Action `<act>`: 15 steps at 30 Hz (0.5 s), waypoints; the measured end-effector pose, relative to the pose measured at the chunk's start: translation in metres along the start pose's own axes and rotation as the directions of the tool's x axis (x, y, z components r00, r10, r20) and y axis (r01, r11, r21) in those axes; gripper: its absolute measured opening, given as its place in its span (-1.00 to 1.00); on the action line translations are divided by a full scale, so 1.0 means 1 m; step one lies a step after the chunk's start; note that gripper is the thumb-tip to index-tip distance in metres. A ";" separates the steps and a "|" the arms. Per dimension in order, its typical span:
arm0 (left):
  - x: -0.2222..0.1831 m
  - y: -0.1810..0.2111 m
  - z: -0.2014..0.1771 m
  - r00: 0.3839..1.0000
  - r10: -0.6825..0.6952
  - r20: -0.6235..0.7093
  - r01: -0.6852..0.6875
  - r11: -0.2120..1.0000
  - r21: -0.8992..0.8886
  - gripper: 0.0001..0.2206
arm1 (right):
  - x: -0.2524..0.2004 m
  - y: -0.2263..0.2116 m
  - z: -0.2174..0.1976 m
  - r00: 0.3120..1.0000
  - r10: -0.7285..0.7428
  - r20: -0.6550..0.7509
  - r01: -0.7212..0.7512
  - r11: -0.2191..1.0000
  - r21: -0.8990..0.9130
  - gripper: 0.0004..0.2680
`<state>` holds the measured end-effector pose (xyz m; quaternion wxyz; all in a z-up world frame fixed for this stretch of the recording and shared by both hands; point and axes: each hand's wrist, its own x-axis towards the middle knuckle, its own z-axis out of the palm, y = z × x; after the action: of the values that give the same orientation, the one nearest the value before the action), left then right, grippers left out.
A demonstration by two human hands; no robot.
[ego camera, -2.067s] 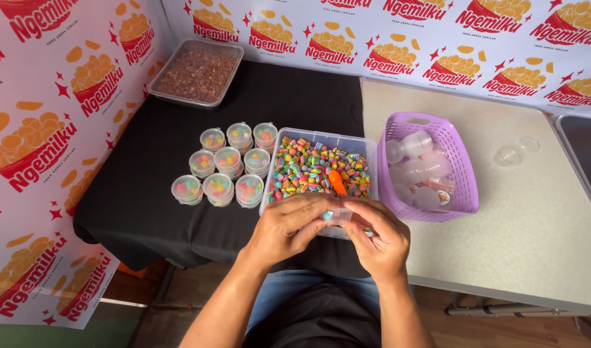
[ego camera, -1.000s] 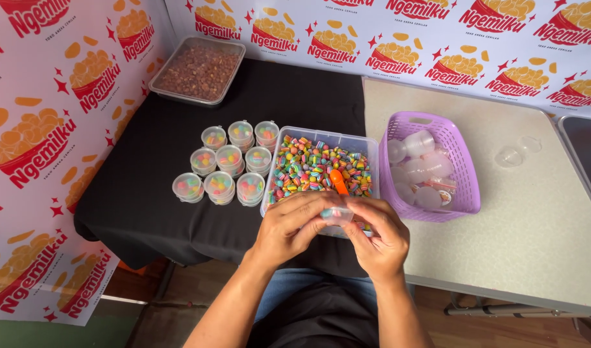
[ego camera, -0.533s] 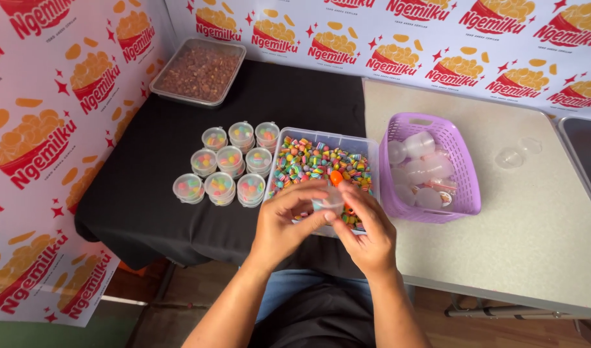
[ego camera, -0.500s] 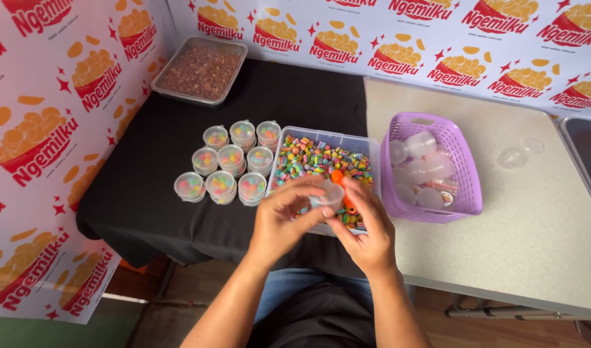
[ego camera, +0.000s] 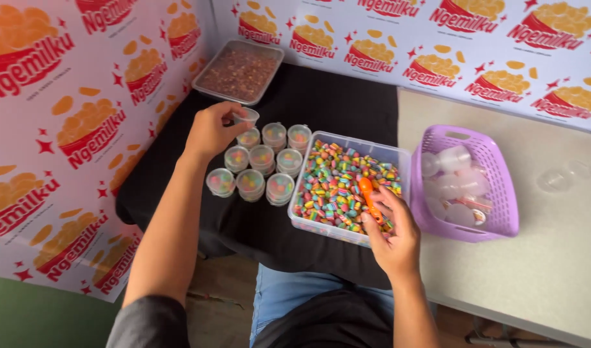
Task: Filling small plastic cups with colorful candies using a small scoop at a steady pace.
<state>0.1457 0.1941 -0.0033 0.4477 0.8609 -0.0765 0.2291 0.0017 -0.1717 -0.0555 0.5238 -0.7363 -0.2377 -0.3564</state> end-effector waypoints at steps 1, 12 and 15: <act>0.006 -0.010 -0.003 0.997 -0.009 0.077 0.003 0.997 0.079 -0.78 | -0.002 0.003 -0.001 1.000 0.010 -0.003 -0.009 1.000 0.002 -0.61; 0.019 -0.069 0.014 0.969 -0.021 0.245 -0.027 0.981 0.192 -0.79 | -0.005 0.007 -0.003 0.998 0.057 0.028 -0.058 0.998 0.027 -0.65; 0.017 -0.077 0.014 0.965 -0.033 0.259 -0.016 0.983 0.185 -0.77 | -0.005 0.007 -0.003 0.998 0.054 0.029 -0.055 0.998 0.026 -0.66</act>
<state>0.1910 0.2294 -0.0595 0.3526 0.9218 -0.1095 0.1179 0.0027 -0.1769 -0.0627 0.5397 -0.7403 -0.2298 -0.3284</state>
